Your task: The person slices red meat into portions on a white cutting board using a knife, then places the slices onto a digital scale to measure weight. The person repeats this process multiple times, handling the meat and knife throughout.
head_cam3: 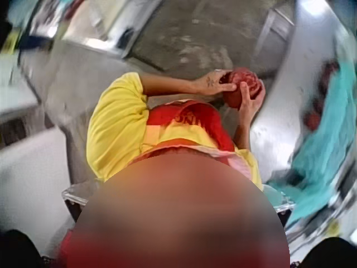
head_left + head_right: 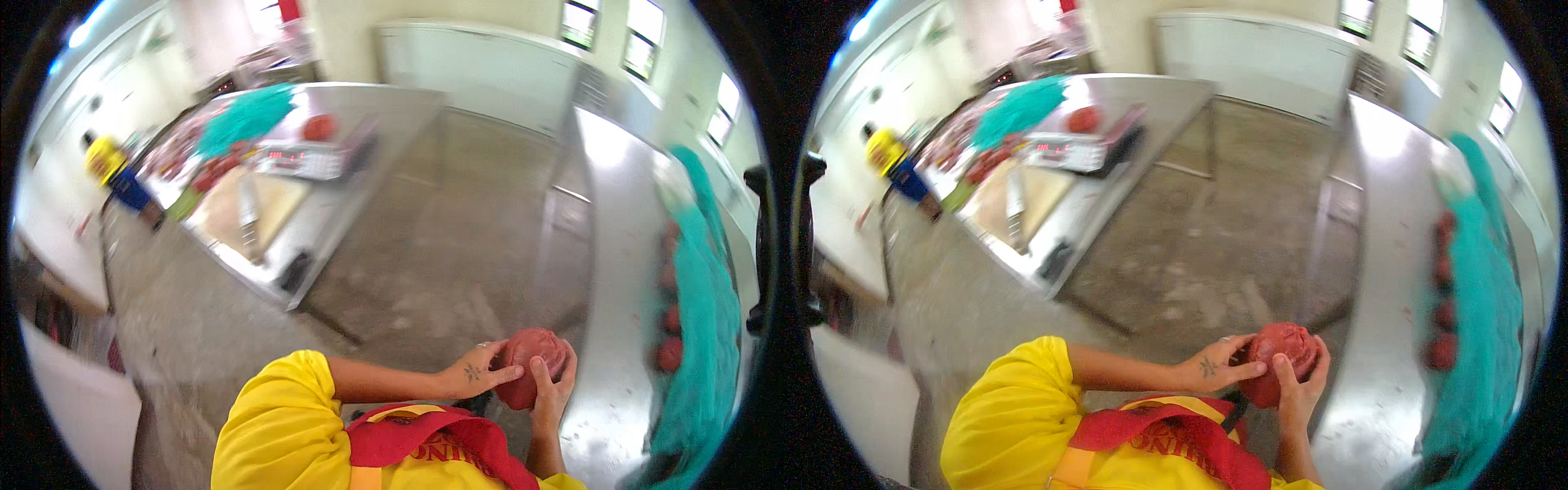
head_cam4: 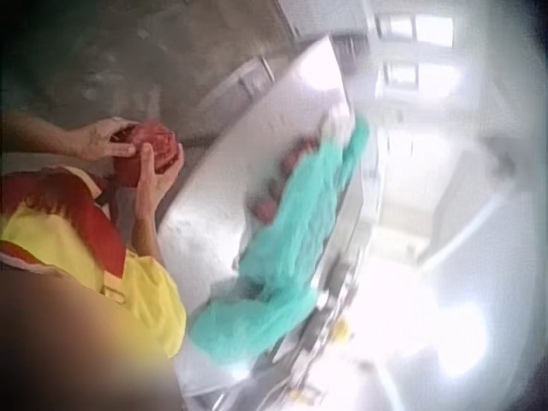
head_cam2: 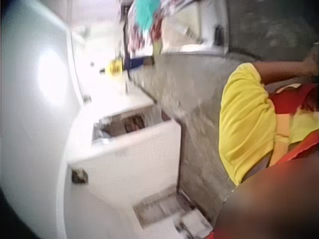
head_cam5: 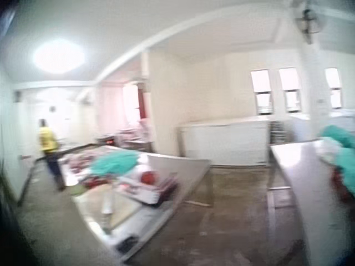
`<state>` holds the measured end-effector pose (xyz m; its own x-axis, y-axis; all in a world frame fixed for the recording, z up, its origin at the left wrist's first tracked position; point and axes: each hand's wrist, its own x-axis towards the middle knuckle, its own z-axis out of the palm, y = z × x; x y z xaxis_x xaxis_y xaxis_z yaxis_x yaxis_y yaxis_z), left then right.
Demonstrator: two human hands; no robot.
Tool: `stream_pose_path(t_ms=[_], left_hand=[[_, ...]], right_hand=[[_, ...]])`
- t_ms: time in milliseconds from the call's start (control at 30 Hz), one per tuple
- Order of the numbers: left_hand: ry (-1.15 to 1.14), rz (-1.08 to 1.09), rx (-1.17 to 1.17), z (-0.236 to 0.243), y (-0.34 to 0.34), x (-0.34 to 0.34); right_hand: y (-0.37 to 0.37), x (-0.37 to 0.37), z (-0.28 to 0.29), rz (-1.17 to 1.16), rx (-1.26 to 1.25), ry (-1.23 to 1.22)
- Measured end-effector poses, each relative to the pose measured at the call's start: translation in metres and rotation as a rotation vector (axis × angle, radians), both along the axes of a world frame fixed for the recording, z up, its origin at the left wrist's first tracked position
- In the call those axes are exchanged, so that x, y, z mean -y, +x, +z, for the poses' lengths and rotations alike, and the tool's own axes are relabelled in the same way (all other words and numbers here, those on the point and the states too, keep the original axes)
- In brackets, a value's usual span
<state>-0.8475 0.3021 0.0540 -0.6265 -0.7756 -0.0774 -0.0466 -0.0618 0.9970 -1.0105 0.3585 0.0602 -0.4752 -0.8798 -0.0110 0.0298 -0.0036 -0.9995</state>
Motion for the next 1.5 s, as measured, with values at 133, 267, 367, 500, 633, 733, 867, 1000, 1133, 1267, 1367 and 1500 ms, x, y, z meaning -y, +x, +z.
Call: stream_pose_path(t_ms=[133, 267, 367, 500, 633, 733, 867, 1000, 1133, 1267, 1367, 1500], left_hand=[[0.173, 0.401, -0.021, 0.007, 0.188, -0.053], [0.29, 0.771, 0.076, 0.005, 0.33, -0.108], [0.342, 0.98, -0.027, -0.008, 0.399, -0.119], [0.319, 1.122, -0.208, -0.023, 0.496, -0.089], [0.26, 1.226, -0.158, -0.035, 0.602, -0.007], [0.226, 1.25, -0.097, -0.033, 0.679, 0.073], [0.221, 1.187, -0.008, -0.036, 0.76, 0.172], [0.249, 1.129, 0.142, -0.05, 0.809, 0.238], [0.403, 0.985, 0.166, -0.058, 0.837, 0.257], [0.411, 0.849, 0.25, -0.059, 0.863, 0.25], [0.265, 0.89, 0.156, -0.064, 0.887, 0.243], [0.155, 0.947, -0.05, -0.073, 0.924, 0.252]], right_hand=[[0.175, 0.019, -0.003, 0.422, -0.024, 0.135], [0.328, 0.023, -0.017, 0.809, -0.037, 0.165], [0.422, 0.038, -0.028, 0.908, -0.132, 0.104], [0.539, 0.092, -0.034, 1.019, -0.222, 0.013], [0.654, 0.18, -0.035, 1.097, -0.368, -0.183], [0.725, 0.244, -0.031, 1.007, -0.287, -0.191], [0.793, 0.323, -0.023, 0.95, -0.289, -0.122], [0.835, 0.376, -0.036, 0.918, -0.369, -0.043], [0.852, 0.396, -0.051, 0.886, -0.422, -0.082], [0.771, 0.347, -0.044, 0.695, -0.775, -0.243], [0.712, 0.285, -0.036, 0.378, -1.251, 0.272], [0.71, 0.24, -0.04, 0.458, -1.247, 0.673]])
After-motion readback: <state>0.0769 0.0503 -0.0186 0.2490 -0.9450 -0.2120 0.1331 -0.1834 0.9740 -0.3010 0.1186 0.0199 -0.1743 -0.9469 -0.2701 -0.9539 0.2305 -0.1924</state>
